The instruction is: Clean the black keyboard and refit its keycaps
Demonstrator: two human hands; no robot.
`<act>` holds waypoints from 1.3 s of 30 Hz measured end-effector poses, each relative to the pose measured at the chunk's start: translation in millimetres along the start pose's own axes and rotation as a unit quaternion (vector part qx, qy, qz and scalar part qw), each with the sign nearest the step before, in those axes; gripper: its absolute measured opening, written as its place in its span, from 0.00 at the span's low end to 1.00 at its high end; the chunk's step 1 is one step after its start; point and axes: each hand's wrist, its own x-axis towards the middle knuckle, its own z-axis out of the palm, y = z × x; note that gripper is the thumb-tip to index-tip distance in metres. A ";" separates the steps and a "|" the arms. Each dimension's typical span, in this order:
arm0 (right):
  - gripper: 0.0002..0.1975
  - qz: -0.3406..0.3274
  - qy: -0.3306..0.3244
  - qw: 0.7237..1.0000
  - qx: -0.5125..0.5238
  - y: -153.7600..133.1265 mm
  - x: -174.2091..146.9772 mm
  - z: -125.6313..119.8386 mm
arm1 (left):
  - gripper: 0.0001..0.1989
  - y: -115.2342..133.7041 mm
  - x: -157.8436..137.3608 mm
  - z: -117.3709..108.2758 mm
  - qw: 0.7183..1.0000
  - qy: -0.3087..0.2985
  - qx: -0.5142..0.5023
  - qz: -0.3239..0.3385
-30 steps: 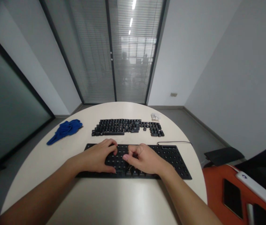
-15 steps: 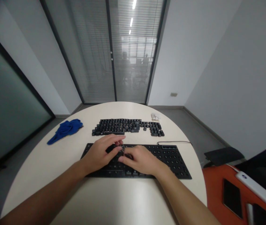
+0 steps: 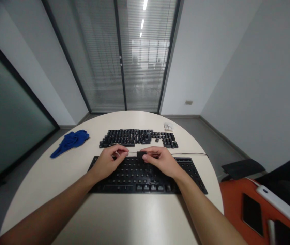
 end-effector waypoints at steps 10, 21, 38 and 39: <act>0.23 -0.031 -0.005 0.998 -0.058 1.2 -3.0 -0.1 | 0.16 6.0 -13.1 6.0 0.977 -0.168 0.059 0.117; 0.22 -0.032 -0.134 0.987 -0.082 -7.7 -9.6 12.2 | 0.22 -8.9 -16.6 14.2 0.951 -0.229 0.153 0.138; 0.12 -0.105 -0.247 0.963 -0.039 -22.4 -11.3 7.5 | 0.22 -9.7 -16.1 13.8 0.953 -0.225 0.150 0.137; 0.13 -0.092 -0.244 0.964 -0.043 -19.9 -11.0 6.9 | 0.22 -9.9 -16.5 13.7 0.952 -0.225 0.151 0.139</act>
